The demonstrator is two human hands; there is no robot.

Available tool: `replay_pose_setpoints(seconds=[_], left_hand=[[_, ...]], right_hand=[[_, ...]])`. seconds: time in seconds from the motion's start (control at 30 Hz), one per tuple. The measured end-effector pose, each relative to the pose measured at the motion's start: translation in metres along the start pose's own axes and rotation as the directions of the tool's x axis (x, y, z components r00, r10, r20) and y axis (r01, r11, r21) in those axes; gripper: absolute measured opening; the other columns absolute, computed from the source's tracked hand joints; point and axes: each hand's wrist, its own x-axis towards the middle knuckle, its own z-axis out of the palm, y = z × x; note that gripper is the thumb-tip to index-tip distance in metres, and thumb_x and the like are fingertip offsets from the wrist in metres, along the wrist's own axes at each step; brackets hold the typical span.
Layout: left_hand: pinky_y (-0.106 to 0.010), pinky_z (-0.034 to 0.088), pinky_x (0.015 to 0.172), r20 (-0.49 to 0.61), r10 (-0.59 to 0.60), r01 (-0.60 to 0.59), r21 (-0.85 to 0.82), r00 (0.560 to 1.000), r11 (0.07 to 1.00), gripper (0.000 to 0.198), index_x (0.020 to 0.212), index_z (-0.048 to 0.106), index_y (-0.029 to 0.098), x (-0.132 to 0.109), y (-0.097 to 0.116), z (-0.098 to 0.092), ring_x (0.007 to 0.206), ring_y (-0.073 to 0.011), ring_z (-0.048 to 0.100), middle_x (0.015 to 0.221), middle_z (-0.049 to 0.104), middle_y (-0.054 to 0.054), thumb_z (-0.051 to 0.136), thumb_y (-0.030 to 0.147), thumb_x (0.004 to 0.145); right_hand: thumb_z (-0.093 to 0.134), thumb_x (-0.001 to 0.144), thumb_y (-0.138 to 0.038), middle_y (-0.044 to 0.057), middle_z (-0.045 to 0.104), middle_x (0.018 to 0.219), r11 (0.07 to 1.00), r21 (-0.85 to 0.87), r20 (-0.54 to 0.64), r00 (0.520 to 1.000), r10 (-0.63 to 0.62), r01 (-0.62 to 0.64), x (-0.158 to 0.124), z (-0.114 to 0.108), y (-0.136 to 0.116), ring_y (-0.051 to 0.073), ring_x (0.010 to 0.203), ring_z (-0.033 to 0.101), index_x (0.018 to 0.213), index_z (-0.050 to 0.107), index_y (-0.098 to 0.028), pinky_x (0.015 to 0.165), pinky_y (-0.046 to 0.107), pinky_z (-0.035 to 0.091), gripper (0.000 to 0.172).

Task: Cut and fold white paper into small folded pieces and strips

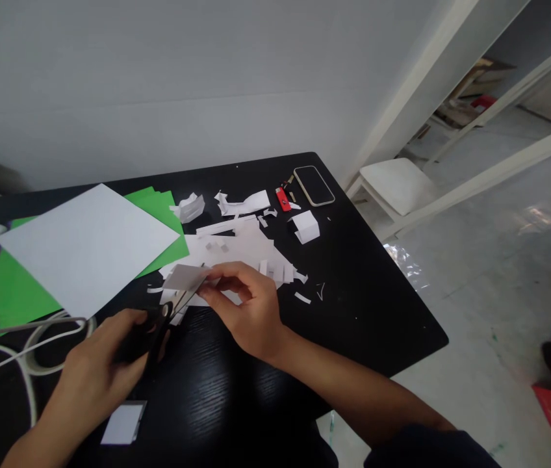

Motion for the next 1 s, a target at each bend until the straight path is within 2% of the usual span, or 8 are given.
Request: replay_pose_setpoints(seconds=[0.27, 0.5, 0.63, 0.8, 0.9, 1.0], left_hand=[[-0.026, 0.051, 0.058, 0.01, -0.003, 0.003, -0.017, 1.0, 1.0, 0.013, 0.104, 0.06, 0.021, 0.0012, 0.0009, -0.001, 0.067, -0.0185, 0.069, 0.085, 0.072, -0.003, 0.059, 0.031, 0.095], [-0.026, 0.052, 0.058, 0.005, -0.038, 0.038, -0.074, 0.999, 0.997, 0.012, 0.1, 0.064, 0.022, 0.0008, 0.0008, -0.0008, 0.065, -0.0193, 0.07, 0.083, 0.074, -0.003, 0.061, 0.032, 0.093], [-0.026, 0.052, 0.058, 0.038, -0.081, 0.084, -0.103, 0.996, 0.991, 0.014, 0.099, 0.066, 0.022, -0.0016, -0.0007, 0.0002, 0.065, -0.0192, 0.071, 0.081, 0.074, -0.002, 0.063, 0.034, 0.093], [-0.023, 0.047, 0.053, 0.103, -0.108, 0.121, -0.127, 0.989, 0.985, 0.01, 0.09, 0.066, 0.022, -0.0009, 0.0011, 0.0011, 0.058, -0.0151, 0.065, 0.074, 0.071, 0.001, 0.063, 0.031, 0.092], [-0.022, 0.044, 0.051, 0.126, -0.157, 0.177, -0.162, 0.98, 0.971, 0.013, 0.082, 0.064, 0.022, 0.0002, 0.0049, 0.0015, 0.053, -0.0127, 0.06, 0.066, 0.065, 0.004, 0.064, 0.032, 0.091], [-0.022, 0.045, 0.053, 0.123, -0.288, 0.308, -0.206, 0.95, 0.929, 0.025, 0.077, 0.063, 0.022, 0.0024, 0.0082, 0.0004, 0.055, -0.0128, 0.06, 0.064, 0.064, 0.004, 0.065, 0.042, 0.092]], right_hand=[[0.086, 0.078, -0.014, 0.0, 0.075, 0.092, 0.997, 0.052, -0.015, 0.999, 0.051, -0.05, -0.0008, 0.001, -0.0001, 0.015, 0.084, 0.073, 0.09, 0.077, -0.024, 0.085, 0.032, 0.066, 0.018], [0.086, 0.079, -0.013, -0.001, 0.076, 0.093, 0.998, 0.051, -0.01, 0.999, 0.036, -0.035, -0.0009, 0.0018, -0.0001, 0.014, 0.085, 0.073, 0.091, 0.077, -0.025, 0.085, 0.03, 0.065, 0.019], [0.086, 0.079, -0.013, -0.001, 0.076, 0.093, 0.998, 0.041, -0.022, 0.999, 0.043, -0.043, -0.001, 0.0023, 0.0003, 0.014, 0.084, 0.073, 0.09, 0.078, -0.025, 0.085, 0.03, 0.065, 0.019], [0.085, 0.079, -0.015, 0.0, 0.077, 0.094, 0.999, 0.005, -0.041, 0.998, 0.054, -0.053, -0.0002, 0.0014, 0.0026, 0.016, 0.085, 0.074, 0.092, 0.078, -0.025, 0.084, 0.032, 0.065, 0.018], [0.086, 0.079, -0.017, 0.001, 0.077, 0.094, 0.998, -0.02, -0.051, 0.997, 0.056, -0.057, 0.0002, 0.0019, 0.0026, 0.016, 0.084, 0.073, 0.092, 0.077, -0.025, 0.083, 0.033, 0.065, 0.017], [0.087, 0.079, -0.018, 0.001, 0.076, 0.093, 0.996, -0.024, -0.048, 0.996, 0.079, -0.08, 0.0002, 0.0026, 0.0014, 0.015, 0.082, 0.072, 0.091, 0.076, -0.024, 0.081, 0.032, 0.064, 0.018]])
